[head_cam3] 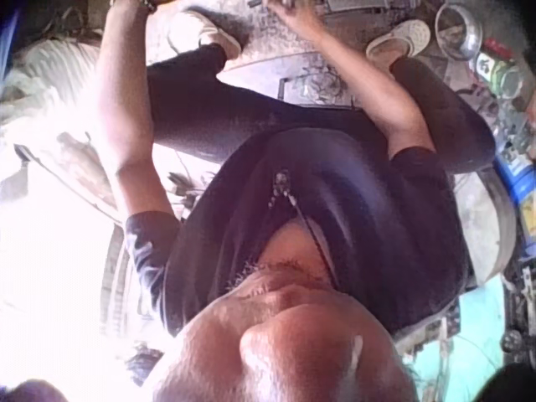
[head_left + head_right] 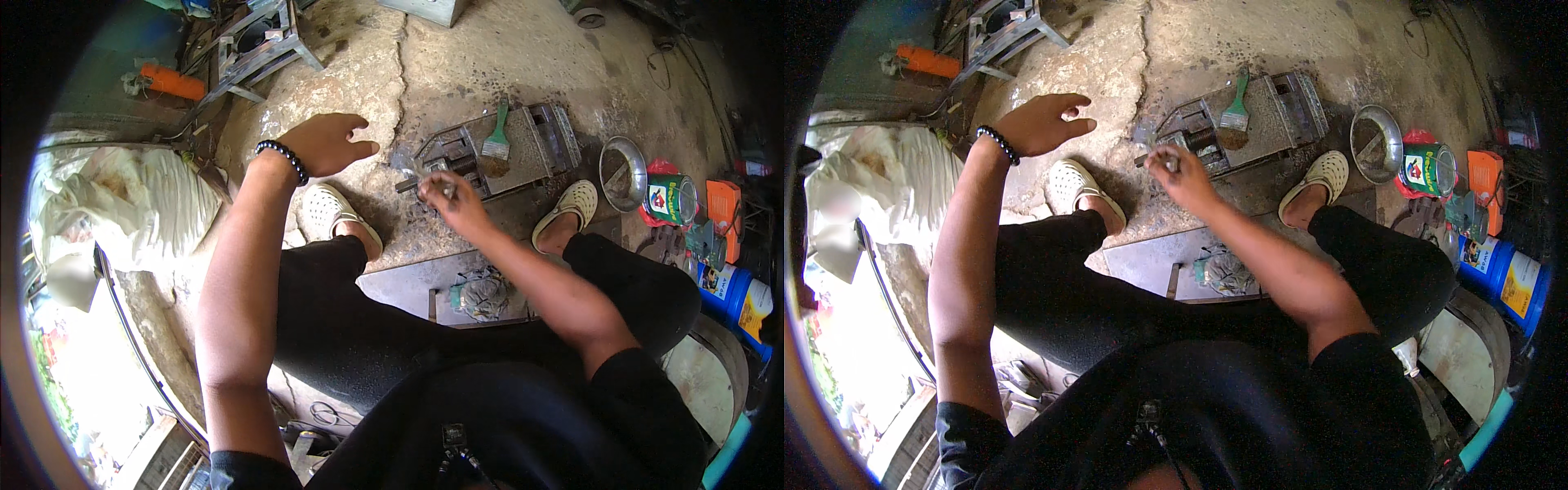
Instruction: The person sits on the floor and uses a wrench to tighten a bolt on a metal part clamped in a vise. They adjust the part and continue tightening the bolt with both hands.
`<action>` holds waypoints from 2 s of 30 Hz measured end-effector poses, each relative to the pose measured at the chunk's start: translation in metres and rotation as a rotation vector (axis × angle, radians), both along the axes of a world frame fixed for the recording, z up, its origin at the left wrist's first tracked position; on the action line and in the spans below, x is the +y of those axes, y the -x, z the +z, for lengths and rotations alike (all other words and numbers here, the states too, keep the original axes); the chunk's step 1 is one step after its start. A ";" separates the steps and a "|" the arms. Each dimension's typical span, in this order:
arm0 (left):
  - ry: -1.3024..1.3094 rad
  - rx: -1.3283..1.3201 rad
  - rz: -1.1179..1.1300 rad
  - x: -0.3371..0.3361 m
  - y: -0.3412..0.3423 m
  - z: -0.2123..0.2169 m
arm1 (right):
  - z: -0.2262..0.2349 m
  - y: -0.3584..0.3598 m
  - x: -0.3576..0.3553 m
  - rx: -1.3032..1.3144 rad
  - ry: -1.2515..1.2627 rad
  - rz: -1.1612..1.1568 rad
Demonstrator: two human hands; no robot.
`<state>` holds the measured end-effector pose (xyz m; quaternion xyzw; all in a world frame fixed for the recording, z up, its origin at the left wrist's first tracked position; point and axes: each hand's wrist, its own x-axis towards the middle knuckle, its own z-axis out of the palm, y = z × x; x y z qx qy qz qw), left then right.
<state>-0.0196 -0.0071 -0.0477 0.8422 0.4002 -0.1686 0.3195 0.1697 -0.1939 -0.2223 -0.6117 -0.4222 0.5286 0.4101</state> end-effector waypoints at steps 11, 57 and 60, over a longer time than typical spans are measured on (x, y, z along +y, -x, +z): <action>-0.128 -0.063 0.032 0.005 0.003 0.005 | -0.022 0.021 -0.087 0.835 0.707 -0.194; -0.253 -0.134 0.000 0.024 0.001 0.010 | -0.148 0.043 -0.075 -0.679 0.175 0.279; -0.261 -0.145 -0.005 0.025 0.002 0.008 | -0.141 0.053 -0.072 -0.598 0.289 0.232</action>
